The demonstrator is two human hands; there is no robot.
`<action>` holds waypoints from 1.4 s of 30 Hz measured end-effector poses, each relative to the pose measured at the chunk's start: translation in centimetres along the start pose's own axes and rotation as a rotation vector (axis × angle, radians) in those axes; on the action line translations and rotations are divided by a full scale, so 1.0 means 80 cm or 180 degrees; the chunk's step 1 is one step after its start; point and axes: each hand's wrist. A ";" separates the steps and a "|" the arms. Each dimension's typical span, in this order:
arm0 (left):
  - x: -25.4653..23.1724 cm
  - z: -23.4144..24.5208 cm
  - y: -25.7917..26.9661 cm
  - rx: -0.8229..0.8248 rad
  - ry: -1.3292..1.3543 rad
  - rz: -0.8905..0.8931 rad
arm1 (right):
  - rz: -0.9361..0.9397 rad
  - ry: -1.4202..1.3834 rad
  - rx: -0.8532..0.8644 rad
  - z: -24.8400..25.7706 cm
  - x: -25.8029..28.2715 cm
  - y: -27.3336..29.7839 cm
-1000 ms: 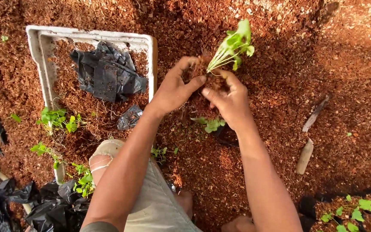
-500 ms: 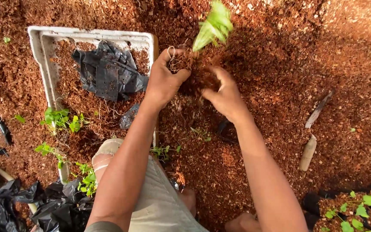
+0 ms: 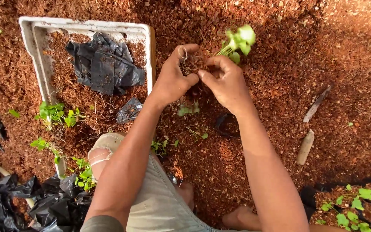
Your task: Transplanting small seedlings from a nursery tray into individual soil-filled polybags.
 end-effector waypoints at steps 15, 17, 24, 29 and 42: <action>0.001 -0.014 0.006 0.0015 0.0283 -0.0111 | 0.0143 -0.0052 -0.0736 0.000 0.042 0.015; 0.007 -0.012 0.007 0.0010 0.0100 -0.0065 | 0.0053 0.0193 -0.0629 -0.001 0.039 0.016; 0.020 -0.013 0.006 -0.0264 0.0132 -0.0060 | 0.0171 0.0188 -0.0399 -0.009 0.046 0.025; 0.012 -0.016 0.011 -0.0011 -0.0003 0.0228 | 0.0112 0.0232 -0.0628 -0.007 0.041 0.027; 0.017 -0.019 0.014 -0.0007 -0.0337 0.0249 | 0.0063 -0.0058 -0.0859 -0.008 0.035 0.025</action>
Point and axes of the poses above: each hand's wrist, its own y-axis away from the middle knuckle, its own z-axis out of the back of the hand, x = y × z, and after that the axes turned 1 degree about x, right-handed
